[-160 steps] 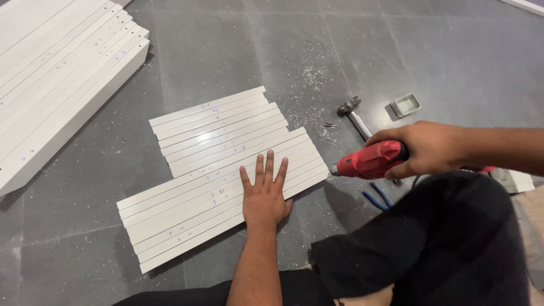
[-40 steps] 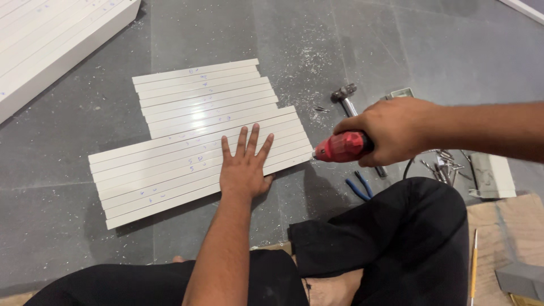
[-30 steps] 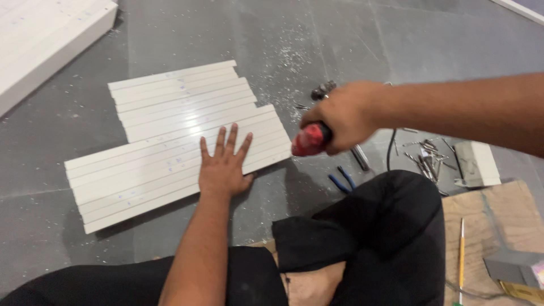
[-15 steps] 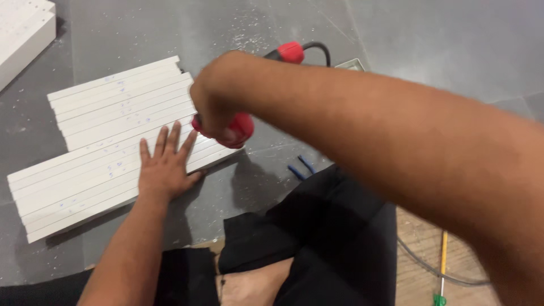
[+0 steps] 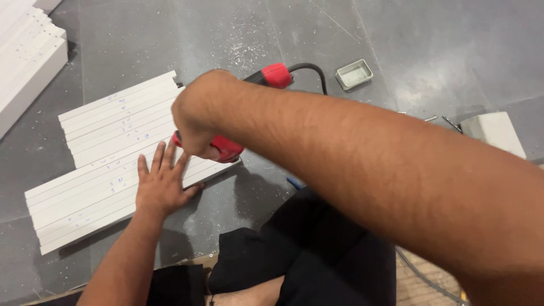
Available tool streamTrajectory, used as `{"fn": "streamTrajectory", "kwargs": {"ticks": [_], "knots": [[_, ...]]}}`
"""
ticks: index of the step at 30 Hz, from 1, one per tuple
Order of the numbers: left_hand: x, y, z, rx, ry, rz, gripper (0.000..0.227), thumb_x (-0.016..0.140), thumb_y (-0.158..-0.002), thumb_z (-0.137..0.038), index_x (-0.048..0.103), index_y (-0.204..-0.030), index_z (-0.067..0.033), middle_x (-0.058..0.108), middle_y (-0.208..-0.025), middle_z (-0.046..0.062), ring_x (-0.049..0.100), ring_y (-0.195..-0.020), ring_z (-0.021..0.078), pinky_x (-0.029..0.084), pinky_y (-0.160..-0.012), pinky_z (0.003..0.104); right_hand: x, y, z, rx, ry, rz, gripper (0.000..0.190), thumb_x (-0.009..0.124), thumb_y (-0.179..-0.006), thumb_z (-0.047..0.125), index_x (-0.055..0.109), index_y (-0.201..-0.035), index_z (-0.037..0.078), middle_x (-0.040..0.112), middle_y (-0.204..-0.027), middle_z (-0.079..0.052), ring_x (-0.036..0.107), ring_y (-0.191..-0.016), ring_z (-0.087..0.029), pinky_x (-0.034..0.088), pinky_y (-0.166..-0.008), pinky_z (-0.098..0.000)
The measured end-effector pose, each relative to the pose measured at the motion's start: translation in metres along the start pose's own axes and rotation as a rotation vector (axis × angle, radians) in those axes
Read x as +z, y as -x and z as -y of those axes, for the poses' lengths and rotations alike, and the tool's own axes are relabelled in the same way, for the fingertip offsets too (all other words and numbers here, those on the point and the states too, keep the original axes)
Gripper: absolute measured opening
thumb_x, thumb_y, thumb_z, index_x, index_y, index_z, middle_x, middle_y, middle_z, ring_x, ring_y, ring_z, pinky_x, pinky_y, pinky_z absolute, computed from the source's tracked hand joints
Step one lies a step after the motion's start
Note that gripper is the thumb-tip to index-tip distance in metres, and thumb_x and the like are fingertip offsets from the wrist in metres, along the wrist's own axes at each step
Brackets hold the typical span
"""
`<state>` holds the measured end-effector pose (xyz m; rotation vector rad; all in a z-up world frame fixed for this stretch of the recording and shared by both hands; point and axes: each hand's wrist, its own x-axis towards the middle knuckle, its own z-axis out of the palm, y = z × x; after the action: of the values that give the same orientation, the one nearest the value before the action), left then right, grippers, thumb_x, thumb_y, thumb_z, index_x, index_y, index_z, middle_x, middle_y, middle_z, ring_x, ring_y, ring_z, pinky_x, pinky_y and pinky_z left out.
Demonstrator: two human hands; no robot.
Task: The person sits on the floor and uses a red corded drill to make holes in stacks of white metal profiles. They align the profiles, drill through them, and then separate and reorganize the pieces.
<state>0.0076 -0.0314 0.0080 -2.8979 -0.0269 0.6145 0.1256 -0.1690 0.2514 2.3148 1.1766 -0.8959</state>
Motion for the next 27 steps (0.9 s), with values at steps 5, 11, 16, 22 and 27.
{"fn": "streamTrajectory", "kwargs": {"ticks": [5,11,16,22,27], "knots": [[0.007,0.002,0.002,0.006,0.014,-0.086,0.098,0.05,-0.081,-0.08,0.015,-0.161,-0.0356,0.003,-0.172,0.002,0.003,-0.157,0.0229,0.005,-0.122,0.058,0.001,0.007,-0.001,-0.013,0.055,0.024,0.051,0.081,-0.059,0.019,0.08,-0.11,0.012,0.076,-0.114,-0.015,0.074,-0.102,-0.033,0.06,-0.083,-0.0501],[0.01,0.0,0.005,0.004,0.032,-0.081,0.098,0.052,-0.08,-0.08,0.013,-0.161,-0.0396,0.002,-0.172,0.002,0.003,-0.157,0.0227,0.005,-0.122,0.058,0.003,0.009,-0.004,0.032,-0.052,-0.002,0.051,0.082,-0.059,0.024,0.081,-0.108,0.012,0.076,-0.113,-0.015,0.074,-0.103,-0.033,0.058,-0.084,-0.0478],[0.01,0.001,0.003,0.011,0.061,-0.111,0.1,0.052,-0.08,-0.081,0.009,-0.161,-0.0413,0.003,-0.171,0.001,0.004,-0.156,0.023,0.006,-0.122,0.059,0.011,0.003,-0.006,0.047,-0.006,0.008,0.052,0.082,-0.059,0.026,0.08,-0.109,0.013,0.076,-0.112,-0.014,0.073,-0.103,-0.033,0.058,-0.083,-0.0479],[0.012,0.001,0.003,0.019,0.074,-0.153,0.102,0.056,-0.077,-0.078,0.012,-0.161,-0.0409,0.006,-0.171,0.002,0.006,-0.157,0.0244,0.007,-0.122,0.06,0.013,0.001,-0.022,0.001,-0.093,0.026,0.059,0.084,-0.058,0.026,0.077,-0.116,0.016,0.076,-0.112,-0.014,0.072,-0.101,-0.033,0.057,-0.083,-0.0473],[0.009,0.002,0.004,0.018,0.105,-0.162,0.099,0.055,-0.078,-0.078,0.012,-0.16,-0.0415,0.007,-0.171,0.002,0.008,-0.156,0.0238,0.007,-0.123,0.06,0.012,0.01,-0.028,0.064,-0.232,0.053,0.062,0.081,-0.058,0.02,0.075,-0.12,0.019,0.075,-0.114,-0.012,0.076,-0.091,-0.033,0.061,-0.075,-0.0457]]}}
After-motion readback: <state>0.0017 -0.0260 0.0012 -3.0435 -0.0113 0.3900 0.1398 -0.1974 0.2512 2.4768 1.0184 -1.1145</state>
